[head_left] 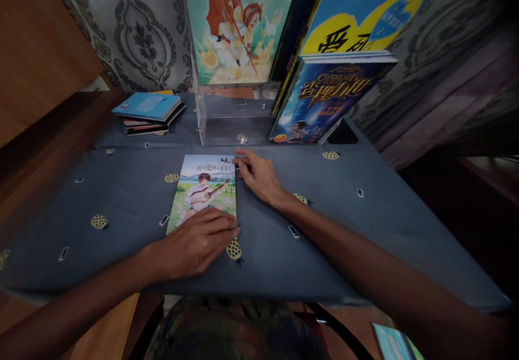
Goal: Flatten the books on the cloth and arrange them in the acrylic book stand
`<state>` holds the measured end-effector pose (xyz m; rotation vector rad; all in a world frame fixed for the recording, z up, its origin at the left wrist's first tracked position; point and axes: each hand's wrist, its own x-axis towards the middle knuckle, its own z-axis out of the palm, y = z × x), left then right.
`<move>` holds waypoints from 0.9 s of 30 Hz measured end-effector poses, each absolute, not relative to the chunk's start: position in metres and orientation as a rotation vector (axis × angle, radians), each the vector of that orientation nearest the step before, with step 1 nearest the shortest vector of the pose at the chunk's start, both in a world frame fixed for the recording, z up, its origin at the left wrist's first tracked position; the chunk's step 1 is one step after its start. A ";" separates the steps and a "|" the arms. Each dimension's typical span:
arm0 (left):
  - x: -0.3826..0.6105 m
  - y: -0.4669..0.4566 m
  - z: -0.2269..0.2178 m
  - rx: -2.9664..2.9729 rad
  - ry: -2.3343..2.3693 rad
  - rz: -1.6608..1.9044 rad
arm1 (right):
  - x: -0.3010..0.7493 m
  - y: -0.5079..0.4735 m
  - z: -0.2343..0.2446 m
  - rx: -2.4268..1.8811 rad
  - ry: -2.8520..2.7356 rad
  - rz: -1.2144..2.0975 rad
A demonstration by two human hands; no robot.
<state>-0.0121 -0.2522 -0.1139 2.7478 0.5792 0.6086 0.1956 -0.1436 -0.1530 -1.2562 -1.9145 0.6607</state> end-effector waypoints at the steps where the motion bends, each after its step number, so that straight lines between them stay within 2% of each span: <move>1: -0.015 -0.250 -0.114 2.738 0.588 0.591 | 0.196 -0.144 -0.153 -1.254 -1.914 0.655; 4: -0.031 -0.226 -0.118 2.767 0.690 0.580 | 0.196 -0.143 -0.153 -1.256 -1.922 0.638; 11: -0.094 -0.153 -0.132 2.698 1.289 0.655 | 0.197 -0.142 -0.155 -1.257 -1.928 0.642; 20: -0.113 -0.218 -0.128 2.714 1.063 0.775 | 0.195 -0.143 -0.153 -1.267 -1.959 0.580; 27: -0.116 -0.269 -0.112 2.702 0.957 0.681 | 0.193 -0.142 -0.155 -1.264 -1.963 0.551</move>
